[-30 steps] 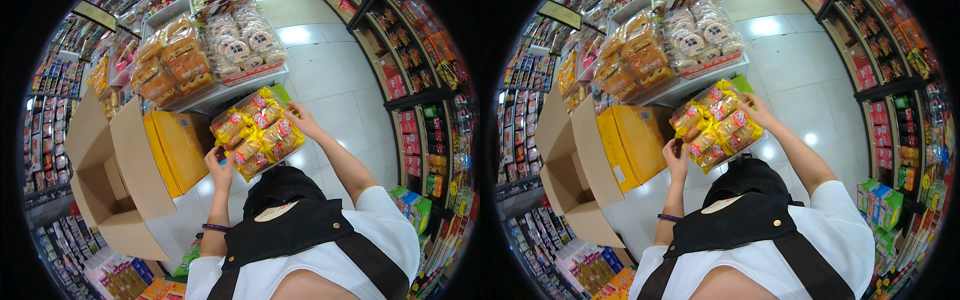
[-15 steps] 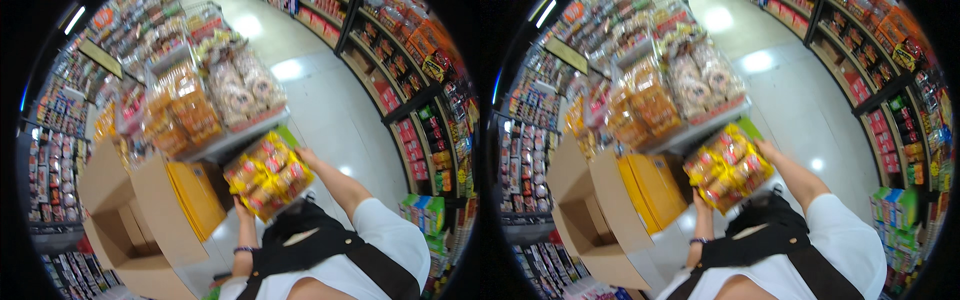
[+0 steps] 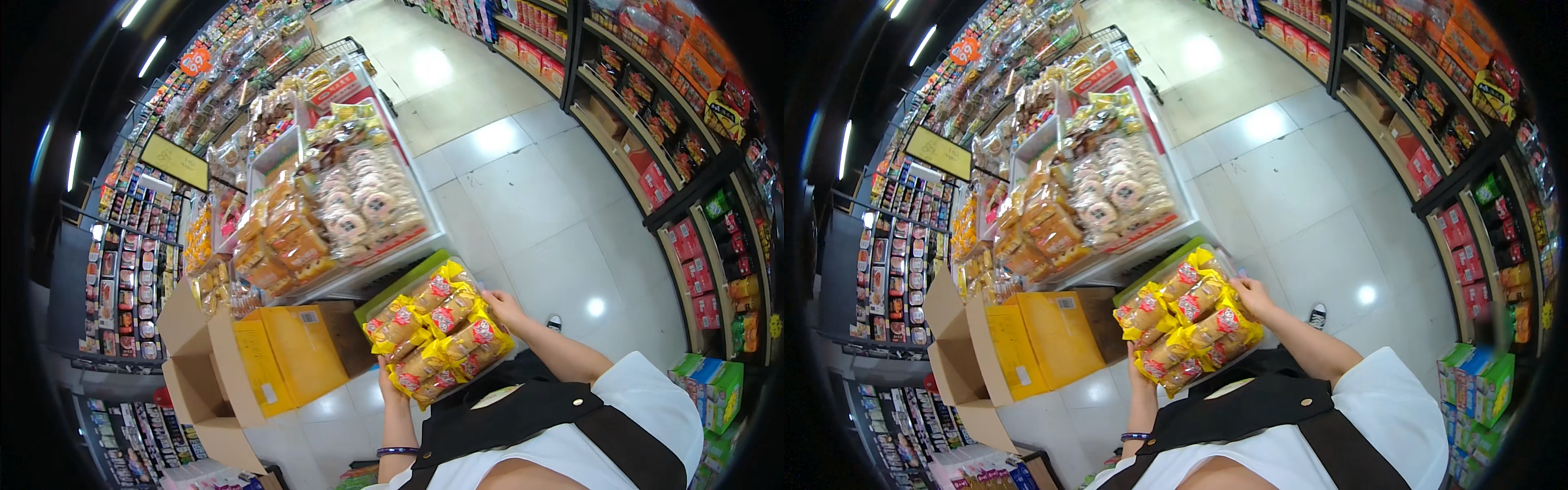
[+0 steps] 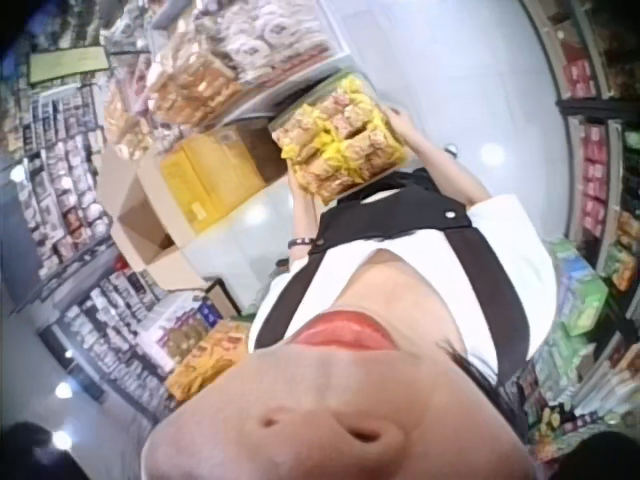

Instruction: The person unpacks yellow-wrapped snack packs from a cardboard box and arranges them into a green tray on a supermarket shelf. They repeatedly transfer packs from the box to the tray, adjust the arrangement, and briefly handle a dark snack bag before returning to restocking.

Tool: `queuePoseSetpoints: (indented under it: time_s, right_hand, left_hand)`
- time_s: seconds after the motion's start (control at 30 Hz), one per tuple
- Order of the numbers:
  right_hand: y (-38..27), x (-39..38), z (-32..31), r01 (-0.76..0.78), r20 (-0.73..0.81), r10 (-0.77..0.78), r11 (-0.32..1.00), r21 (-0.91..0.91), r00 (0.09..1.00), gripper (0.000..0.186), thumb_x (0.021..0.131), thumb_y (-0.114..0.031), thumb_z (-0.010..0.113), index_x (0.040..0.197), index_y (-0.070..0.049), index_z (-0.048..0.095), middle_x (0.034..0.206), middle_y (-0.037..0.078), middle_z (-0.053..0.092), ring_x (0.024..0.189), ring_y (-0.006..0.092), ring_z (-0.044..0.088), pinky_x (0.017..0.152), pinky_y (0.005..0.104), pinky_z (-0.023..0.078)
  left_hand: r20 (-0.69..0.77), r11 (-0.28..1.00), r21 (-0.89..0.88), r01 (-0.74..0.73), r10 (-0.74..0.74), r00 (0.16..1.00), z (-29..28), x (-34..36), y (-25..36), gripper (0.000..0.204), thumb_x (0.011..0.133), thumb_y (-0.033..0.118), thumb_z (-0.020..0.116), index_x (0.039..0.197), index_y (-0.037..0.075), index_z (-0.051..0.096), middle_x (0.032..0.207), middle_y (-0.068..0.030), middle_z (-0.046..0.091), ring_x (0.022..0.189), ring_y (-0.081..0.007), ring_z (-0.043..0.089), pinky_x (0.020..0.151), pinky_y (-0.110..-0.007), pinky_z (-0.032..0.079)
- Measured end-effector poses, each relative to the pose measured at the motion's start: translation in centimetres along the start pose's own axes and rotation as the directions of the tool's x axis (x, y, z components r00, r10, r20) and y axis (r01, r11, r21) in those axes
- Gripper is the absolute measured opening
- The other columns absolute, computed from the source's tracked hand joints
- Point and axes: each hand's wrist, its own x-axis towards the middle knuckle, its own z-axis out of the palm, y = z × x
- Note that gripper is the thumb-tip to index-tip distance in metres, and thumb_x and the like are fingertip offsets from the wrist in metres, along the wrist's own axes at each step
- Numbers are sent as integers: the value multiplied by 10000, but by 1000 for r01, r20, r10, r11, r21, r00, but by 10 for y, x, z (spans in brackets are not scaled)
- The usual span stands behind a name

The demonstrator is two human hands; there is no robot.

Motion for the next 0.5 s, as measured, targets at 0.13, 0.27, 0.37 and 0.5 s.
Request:
queuePoseSetpoints:
  time_s: [0.13, 0.27, 0.37, 0.5]
  right_hand:
    - [-45, -21, -79, -9, 19, 10, 999, -42, 1000, 502, 936, -408, 571, 1067, 72, 645, 876, 130, 675, 800, 171, 616, 729, 318, 489]
    - [-66, -16, -163, 131, -42, -137, 983, -127, 990, 517, 941, -407, 562, 1052, 91, 644, 851, 127, 691, 750, 173, 619, 706, 325, 497]
    - [-84, -17, -219, 149, -95, -161, 981, -123, 982, 499, 940, -390, 570, 1031, 94, 651, 852, 121, 690, 749, 160, 613, 695, 319, 495]
    - [-116, -6, -265, 99, -173, -105, 994, -45, 979, 490, 947, -392, 572, 1054, 81, 644, 852, 88, 678, 747, 120, 592, 680, 291, 484]
  left_hand:
    - [41, 997, -27, 68, -66, 997, 63, -11, -48, 607, 997, 508, 349, 1420, 73, 366, 1410, -177, 447, 1277, -362, 455, 1061, -517, 389]
    - [32, 991, -41, 126, -124, 992, 154, -6, -101, 640, 991, 525, 336, 1445, 74, 323, 1434, -188, 419, 1298, -372, 435, 1065, -536, 380]
    - [13, 988, 11, 157, -157, 987, 192, 18, -136, 635, 991, 519, 345, 1441, 71, 329, 1427, -189, 425, 1283, -377, 451, 1061, -538, 385]
    - [18, 990, 24, 140, -141, 990, 222, 77, -163, 594, 985, 490, 416, 1386, 51, 409, 1359, -179, 499, 1225, -352, 510, 1017, -500, 436]
